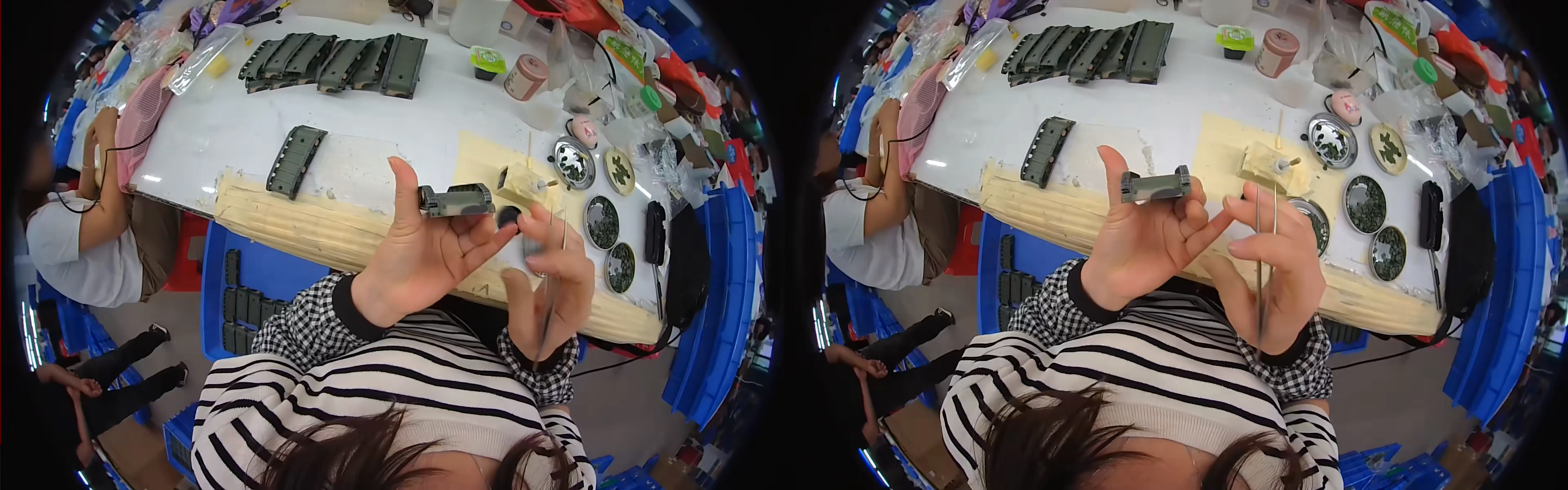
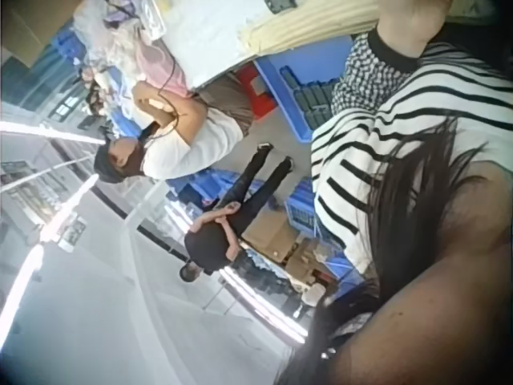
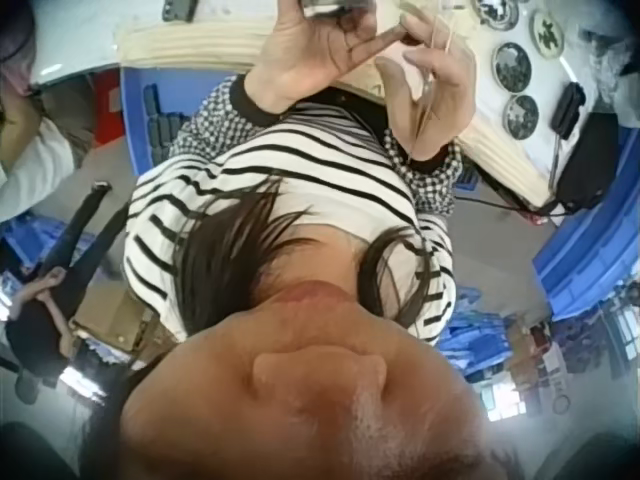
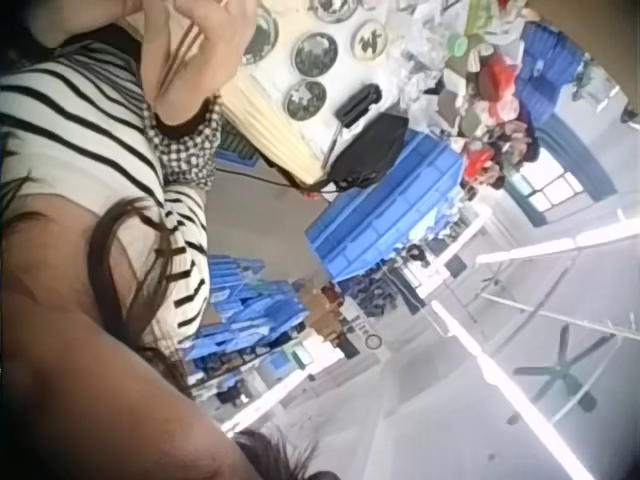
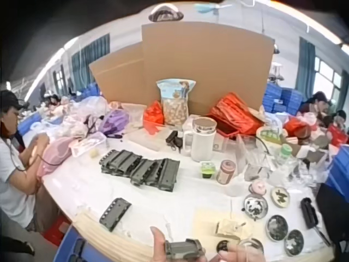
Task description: Assembling and detailing small plastic toy parts using a fine tool.
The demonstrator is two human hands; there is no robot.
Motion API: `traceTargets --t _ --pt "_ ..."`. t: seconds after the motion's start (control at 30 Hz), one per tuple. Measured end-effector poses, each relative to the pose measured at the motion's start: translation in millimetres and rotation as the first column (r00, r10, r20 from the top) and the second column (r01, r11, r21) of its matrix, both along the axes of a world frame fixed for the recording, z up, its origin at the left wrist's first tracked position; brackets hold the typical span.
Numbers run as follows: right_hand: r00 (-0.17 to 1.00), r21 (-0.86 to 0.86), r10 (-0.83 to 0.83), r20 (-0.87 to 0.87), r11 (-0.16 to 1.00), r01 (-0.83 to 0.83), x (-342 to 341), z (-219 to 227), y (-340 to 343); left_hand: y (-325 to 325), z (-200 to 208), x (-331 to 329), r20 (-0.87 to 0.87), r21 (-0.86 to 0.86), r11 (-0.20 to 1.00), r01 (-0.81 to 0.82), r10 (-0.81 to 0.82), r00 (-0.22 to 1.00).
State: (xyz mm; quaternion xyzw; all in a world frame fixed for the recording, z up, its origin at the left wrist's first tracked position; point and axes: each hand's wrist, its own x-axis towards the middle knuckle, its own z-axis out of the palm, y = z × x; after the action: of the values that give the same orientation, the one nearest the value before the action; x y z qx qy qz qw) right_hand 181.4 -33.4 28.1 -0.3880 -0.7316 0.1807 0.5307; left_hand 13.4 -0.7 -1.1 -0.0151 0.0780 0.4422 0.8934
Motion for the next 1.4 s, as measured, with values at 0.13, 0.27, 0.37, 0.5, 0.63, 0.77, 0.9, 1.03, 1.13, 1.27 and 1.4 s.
traceTargets --t 0.13,0.27,0.37,0.5,0.63,0.77,0.9,1.03,1.13,1.27,1.4 --pt "0.995 -0.065 0.011 -0.095 0.998 -0.017 -20 6 21 -7 7 5 -0.081 -0.021 0.999 0.038 -0.040 0.996" --pt "0.975 -0.213 0.053 -0.215 0.972 -0.100 -20 1 24 -12 8 7 -0.132 -0.009 0.992 0.127 -0.127 0.983" --pt "0.977 -0.192 0.019 -0.211 0.980 -0.060 -23 5 27 -14 5 8 0.002 0.007 0.984 0.180 -0.180 0.984" --pt "0.985 -0.316 0.021 -0.170 0.946 -0.075 -23 16 27 -17 -5 7 0.112 -0.003 0.974 0.227 -0.226 0.968" --pt "0.980 -0.356 -0.012 -0.200 0.933 -0.061 -26 22 27 -17 6 10 -0.085 -0.092 0.971 0.221 -0.229 0.970" --pt "0.984 -0.351 -0.022 -0.176 0.935 -0.042 -25 18 28 -17 5 9 -0.079 -0.093 0.968 0.234 -0.241 0.967" --pt "0.983 -0.351 -0.024 -0.183 0.935 -0.043 -27 18 27 -18 4 9 -0.073 -0.097 0.966 0.239 -0.247 0.966" --pt "0.984 -0.340 -0.016 -0.176 0.939 -0.046 -26 17 26 -19 -1 7 -0.061 -0.057 0.961 0.272 -0.275 0.959" --pt "0.977 -0.308 0.000 -0.211 0.949 -0.067 -22 19 24 -19 -7 2 0.039 0.042 0.959 0.281 -0.283 0.958" --pt "0.930 -0.396 0.055 -0.363 0.895 -0.207 -8 25 9 -25 -10 -10 -0.120 0.147 0.977 0.156 -0.139 0.983" --pt "0.879 -0.568 0.211 -0.428 0.693 -0.443 7 27 -1 -25 -22 -27 -0.417 0.423 0.768 0.480 -0.306 0.856"
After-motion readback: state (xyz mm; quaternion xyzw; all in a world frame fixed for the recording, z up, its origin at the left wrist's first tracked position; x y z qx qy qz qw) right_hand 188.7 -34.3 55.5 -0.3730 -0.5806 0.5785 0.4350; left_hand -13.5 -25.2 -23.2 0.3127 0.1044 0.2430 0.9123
